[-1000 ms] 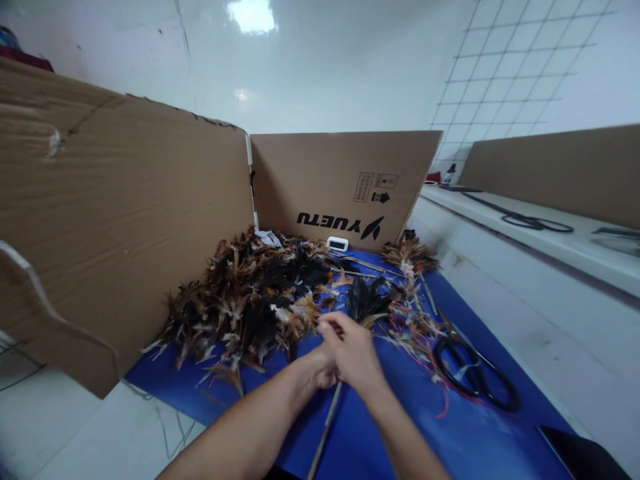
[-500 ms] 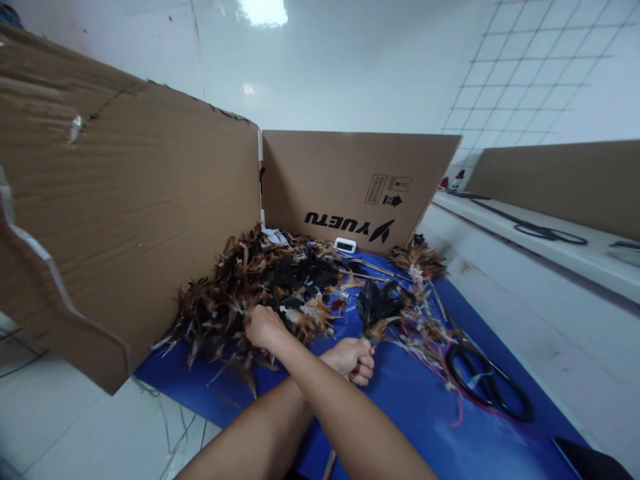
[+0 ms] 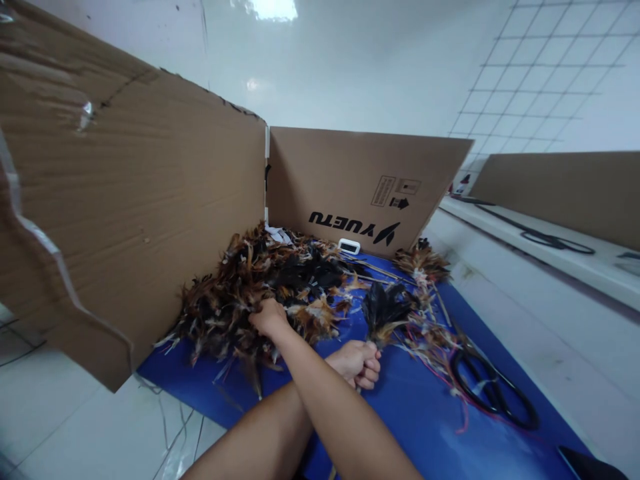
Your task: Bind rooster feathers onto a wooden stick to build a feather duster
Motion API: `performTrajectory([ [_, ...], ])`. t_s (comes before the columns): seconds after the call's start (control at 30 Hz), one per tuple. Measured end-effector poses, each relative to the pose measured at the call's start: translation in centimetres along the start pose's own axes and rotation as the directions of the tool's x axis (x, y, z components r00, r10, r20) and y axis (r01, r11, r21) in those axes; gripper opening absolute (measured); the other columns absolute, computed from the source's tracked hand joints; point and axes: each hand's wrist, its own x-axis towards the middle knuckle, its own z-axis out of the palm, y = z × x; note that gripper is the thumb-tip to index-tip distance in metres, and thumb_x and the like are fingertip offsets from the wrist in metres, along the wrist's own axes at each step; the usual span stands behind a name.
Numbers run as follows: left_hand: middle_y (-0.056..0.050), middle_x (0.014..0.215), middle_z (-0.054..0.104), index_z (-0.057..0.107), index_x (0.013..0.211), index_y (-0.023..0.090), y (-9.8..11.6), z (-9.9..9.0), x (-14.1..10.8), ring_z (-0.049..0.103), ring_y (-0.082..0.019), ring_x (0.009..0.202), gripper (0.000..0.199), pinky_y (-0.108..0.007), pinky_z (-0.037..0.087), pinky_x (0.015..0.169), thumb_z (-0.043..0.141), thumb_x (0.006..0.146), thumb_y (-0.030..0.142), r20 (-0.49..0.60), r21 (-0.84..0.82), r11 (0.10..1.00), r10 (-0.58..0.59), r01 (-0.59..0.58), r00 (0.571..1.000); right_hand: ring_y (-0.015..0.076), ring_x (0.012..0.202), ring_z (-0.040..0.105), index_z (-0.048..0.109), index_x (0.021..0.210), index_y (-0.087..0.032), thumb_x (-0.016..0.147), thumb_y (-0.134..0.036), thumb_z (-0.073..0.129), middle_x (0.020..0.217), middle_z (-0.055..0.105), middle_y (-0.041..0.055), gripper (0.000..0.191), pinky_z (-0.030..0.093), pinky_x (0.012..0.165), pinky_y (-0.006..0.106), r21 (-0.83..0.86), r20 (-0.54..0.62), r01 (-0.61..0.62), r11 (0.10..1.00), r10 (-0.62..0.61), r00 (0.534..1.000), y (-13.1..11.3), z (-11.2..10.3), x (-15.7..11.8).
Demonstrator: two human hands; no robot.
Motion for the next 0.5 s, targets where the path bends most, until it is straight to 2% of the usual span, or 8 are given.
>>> performTrajectory([
  [0.1,0.006,0.043,0.026,0.043,0.062,0.018,-0.1,0.1,0.0,0.019,-0.003,0.030,0.016,-0.017,0.008,0.036,0.039,0.078,0.017,-0.003,0.054,0.998,-0.039,0.039,0.999,0.0108,0.038,0.052,0.054,0.059,-0.018,0.066,-0.026,0.057,0.041,0.053,-0.0028,0.010,0.035,0.036,0.019,0.145,-0.009,0.024,0.989,-0.023,1.000,0.3,-0.8,-0.6],
  [0.2,0.006,0.044,0.027,0.042,0.063,0.018,0.0,0.3,-0.2,0.021,-0.003,0.030,0.014,-0.017,0.010,0.037,0.041,0.076,0.018,-0.028,0.084,0.996,-0.027,0.029,0.999,0.0083,0.042,0.054,0.051,0.065,-0.018,0.069,-0.024,0.055,0.055,0.061,-0.0009,0.008,0.034,0.034,0.016,0.279,-0.013,0.058,0.958,-0.057,0.998,0.3,-2.0,-1.4],
  [0.27,0.005,0.044,0.027,0.042,0.062,0.018,0.1,0.4,-0.3,0.022,-0.003,0.031,0.013,-0.018,0.010,0.038,0.044,0.075,0.019,-0.061,0.098,0.995,-0.013,0.019,0.998,0.0075,0.043,0.055,0.049,0.067,-0.017,0.068,-0.023,0.055,0.065,0.065,0.0017,0.009,0.034,0.033,0.015,0.410,-0.009,0.072,0.909,-0.075,0.997,0.3,-2.9,-2.0],
  [0.37,0.005,0.042,0.029,0.042,0.061,0.017,0.1,0.5,0.0,0.024,-0.003,0.031,0.014,-0.018,0.012,0.038,0.047,0.073,0.021,-0.105,0.108,0.994,0.012,-0.001,0.994,0.0079,0.042,0.055,0.047,0.068,-0.017,0.065,-0.023,0.060,0.068,0.067,0.0045,0.015,0.032,0.031,0.015,0.602,-0.006,0.073,0.795,-0.087,0.996,0.7,-4.2,-2.8],
  [0.5,0.003,0.041,0.033,0.046,0.059,0.015,-0.1,0.2,0.3,0.029,-0.004,0.031,0.014,-0.019,0.015,0.038,0.050,0.071,0.019,-0.129,0.104,0.993,0.074,-0.061,0.989,0.0091,0.044,0.056,0.046,0.074,-0.017,0.065,-0.021,0.062,0.070,0.068,0.0054,0.019,0.032,0.031,0.014,0.666,0.000,0.074,0.742,-0.099,0.995,1.6,-5.8,-3.9],
])
